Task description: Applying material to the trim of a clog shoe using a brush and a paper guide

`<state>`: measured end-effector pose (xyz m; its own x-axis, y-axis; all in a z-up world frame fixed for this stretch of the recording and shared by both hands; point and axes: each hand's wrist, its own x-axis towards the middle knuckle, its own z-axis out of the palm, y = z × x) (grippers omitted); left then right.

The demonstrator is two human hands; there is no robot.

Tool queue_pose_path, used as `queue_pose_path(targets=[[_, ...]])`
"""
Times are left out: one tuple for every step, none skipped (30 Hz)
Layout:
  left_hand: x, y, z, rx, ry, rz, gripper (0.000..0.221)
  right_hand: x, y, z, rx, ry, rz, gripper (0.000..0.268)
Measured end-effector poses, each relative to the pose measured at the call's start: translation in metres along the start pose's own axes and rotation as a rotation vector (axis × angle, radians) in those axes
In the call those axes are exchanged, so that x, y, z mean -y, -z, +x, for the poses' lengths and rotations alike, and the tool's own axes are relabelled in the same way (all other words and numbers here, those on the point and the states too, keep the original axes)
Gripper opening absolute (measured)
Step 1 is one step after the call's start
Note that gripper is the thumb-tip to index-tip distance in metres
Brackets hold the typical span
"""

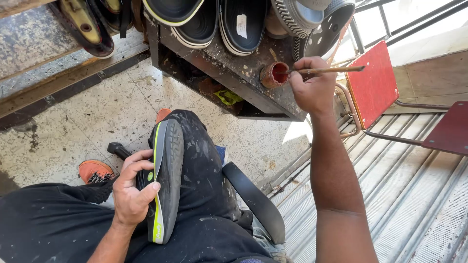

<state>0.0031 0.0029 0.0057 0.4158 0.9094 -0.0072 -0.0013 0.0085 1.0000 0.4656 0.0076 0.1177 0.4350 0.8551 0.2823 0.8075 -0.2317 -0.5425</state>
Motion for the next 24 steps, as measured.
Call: queue_pose_path(targets=[[0.000, -0.001, 0.002, 0.003, 0.004, 0.001, 0.037, -0.002, 0.000, 0.001, 0.001, -0.005, 0.000, 0.010], [0.000, -0.001, 0.003, -0.001, -0.007, -0.015, 0.038, -0.003, -0.001, 0.002, 0.006, 0.043, -0.030, 0.009], [0.001, -0.001, 0.005, -0.004, -0.019, -0.031, 0.039, -0.005, -0.001, 0.002, 0.010, 0.091, -0.059, 0.007], [0.000, -0.002, 0.006, -0.001, -0.016, -0.030, 0.039, -0.004, -0.001, 0.003, 0.009, 0.086, -0.059, 0.007], [0.000, -0.002, 0.007, -0.011, -0.004, -0.014, 0.039, -0.002, -0.001, 0.003, 0.029, 0.079, -0.061, 0.006], [-0.001, -0.002, 0.008, -0.021, 0.008, 0.002, 0.038, 0.000, -0.001, 0.003, 0.048, 0.073, -0.063, 0.005], [0.000, -0.002, 0.010, -0.021, 0.013, 0.000, 0.038, 0.001, 0.001, 0.004, 0.053, 0.070, -0.065, 0.005], [0.001, -0.002, 0.012, -0.026, 0.016, -0.037, 0.038, 0.002, 0.003, 0.005, 0.072, 0.041, -0.048, 0.006], [0.002, -0.002, 0.014, -0.034, 0.020, -0.075, 0.038, 0.005, 0.006, 0.007, 0.095, 0.013, -0.032, 0.006], [0.002, -0.001, 0.018, -0.036, 0.026, -0.079, 0.038, 0.004, 0.005, 0.009, 0.102, 0.013, -0.036, 0.006], [0.001, -0.001, 0.021, -0.047, 0.023, -0.063, 0.036, 0.003, 0.005, 0.011, 0.053, -0.081, 0.058, 0.007], [-0.002, -0.001, 0.022, -0.058, 0.021, -0.047, 0.035, 0.004, 0.006, 0.012, 0.004, -0.177, 0.152, 0.008], [-0.005, 0.000, 0.025, -0.066, 0.023, -0.051, 0.035, 0.006, 0.005, 0.014, 0.011, -0.172, 0.150, 0.008], [-0.009, 0.000, 0.026, -0.080, 0.021, -0.045, 0.035, 0.009, 0.006, 0.016, -0.054, -0.329, 0.283, 0.009], [-0.012, 0.001, 0.030, -0.092, 0.013, -0.037, 0.035, 0.011, 0.006, 0.018, -0.124, -0.485, 0.420, 0.010], [-0.016, 0.000, 0.031, -0.097, 0.009, -0.038, 0.035, 0.009, 0.004, 0.018, -0.122, -0.478, 0.422, 0.010], [-0.019, 0.000, 0.033, -0.105, 0.008, -0.032, 0.035, 0.006, 0.002, 0.017, -0.193, -0.586, 0.579, 0.012], [-0.021, 0.000, 0.034, -0.113, 0.008, -0.026, 0.036, 0.002, -0.001, 0.015, -0.265, -0.692, 0.738, 0.014], [-0.025, 0.000, 0.037, -0.113, 0.012, -0.029, 0.036, -0.003, -0.003, 0.013, -0.263, -0.694, 0.733, 0.014], [-0.028, 0.000, 0.037, -0.108, 0.012, 0.010, 0.034, -0.008, -0.005, 0.009, -0.310, -0.717, 0.816, 0.013], [-0.028, -0.002, 0.036, -0.111, 0.007, 0.049, 0.033, -0.015, -0.009, 0.006, -0.352, -0.733, 0.903, 0.012], [-0.024, -0.004, 0.033, -0.120, 0.008, 0.046, 0.033, -0.028, -0.012, 0.001, -0.344, -0.729, 0.901, 0.012], [-0.020, -0.005, 0.029, -0.110, -0.003, 0.001, 0.033, -0.041, -0.015, -0.004, -0.355, -0.750, 0.940, 0.011], [-0.017, -0.008, 0.024, -0.101, -0.015, -0.043, 0.033, -0.054, -0.018, -0.009, -0.366, -0.772, 0.978, 0.013]])
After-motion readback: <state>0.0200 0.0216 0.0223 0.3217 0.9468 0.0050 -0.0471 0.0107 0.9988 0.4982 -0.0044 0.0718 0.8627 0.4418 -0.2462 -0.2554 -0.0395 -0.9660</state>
